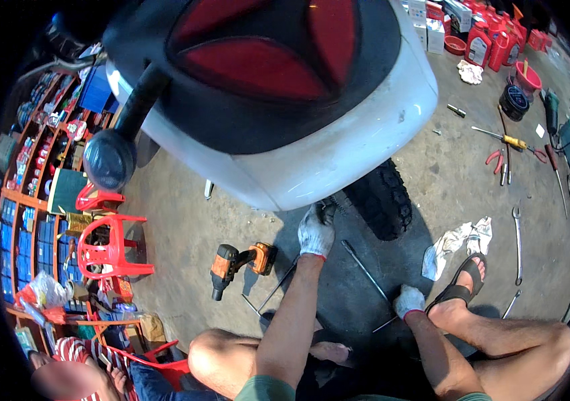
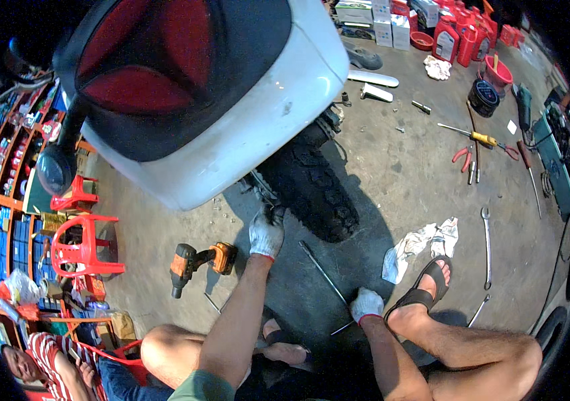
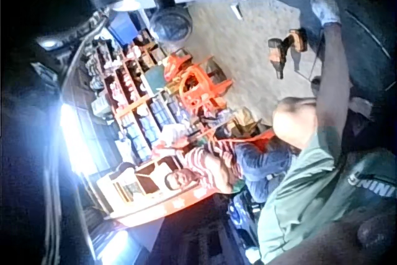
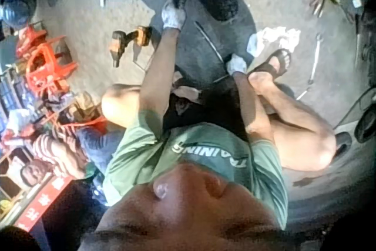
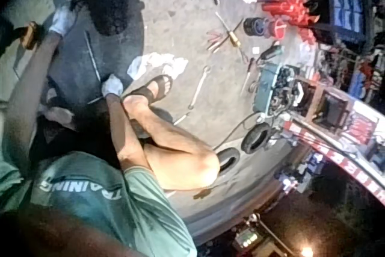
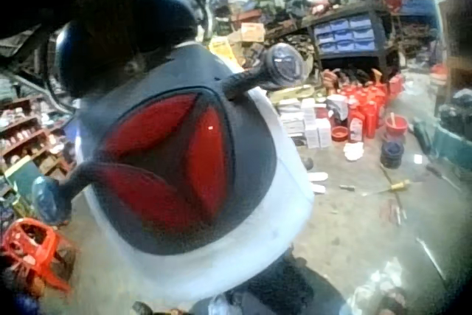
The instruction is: The person loosens a bolt on the rear wheel hub using an impact driver, uses a wrench to detach a cable assembly, and then reassembles the brake components by hand and with a wrench.
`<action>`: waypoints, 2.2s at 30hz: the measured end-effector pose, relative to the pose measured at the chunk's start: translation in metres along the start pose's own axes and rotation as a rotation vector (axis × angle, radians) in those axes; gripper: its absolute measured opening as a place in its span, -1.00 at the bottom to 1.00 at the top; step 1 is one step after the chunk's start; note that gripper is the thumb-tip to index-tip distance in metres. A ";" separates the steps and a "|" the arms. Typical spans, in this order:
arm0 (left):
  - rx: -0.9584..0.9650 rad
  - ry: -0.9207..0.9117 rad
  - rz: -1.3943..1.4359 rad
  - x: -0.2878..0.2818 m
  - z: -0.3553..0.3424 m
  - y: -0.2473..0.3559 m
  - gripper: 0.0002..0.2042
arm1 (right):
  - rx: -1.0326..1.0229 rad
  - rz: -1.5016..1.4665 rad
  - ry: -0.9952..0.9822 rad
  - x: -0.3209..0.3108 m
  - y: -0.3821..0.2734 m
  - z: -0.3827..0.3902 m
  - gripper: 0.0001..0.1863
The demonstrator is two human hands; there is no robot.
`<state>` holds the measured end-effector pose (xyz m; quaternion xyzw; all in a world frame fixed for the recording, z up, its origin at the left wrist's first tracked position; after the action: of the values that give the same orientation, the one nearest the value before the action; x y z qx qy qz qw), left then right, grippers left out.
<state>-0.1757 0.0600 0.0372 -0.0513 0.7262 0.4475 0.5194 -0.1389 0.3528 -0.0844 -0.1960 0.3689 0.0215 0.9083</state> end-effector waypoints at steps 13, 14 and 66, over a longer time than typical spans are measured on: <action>-0.016 0.003 -0.036 -0.003 -0.003 -0.008 -0.73 | -0.053 0.103 0.052 0.017 0.005 -0.006 -0.73; -0.009 0.038 -0.027 0.000 -0.001 -0.013 -0.72 | -0.061 0.086 0.049 0.020 0.004 -0.004 -0.73; -0.045 0.247 0.260 0.011 0.004 -0.009 -0.68 | -0.189 0.364 -0.069 0.033 0.023 -0.021 -0.69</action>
<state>-0.1727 0.0618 0.0232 -0.0233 0.7749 0.5172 0.3627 -0.1326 0.3627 -0.1281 -0.2098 0.3630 0.2264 0.8792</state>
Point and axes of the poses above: each hand's wrist, its own z-axis away from the middle knuckle, its own x-axis out of the palm, y = z × x, the point moved 1 cm from there along -z, towards the middle knuckle, and after that the axes turned 2 degrees about -y, right-handed, at the moved point
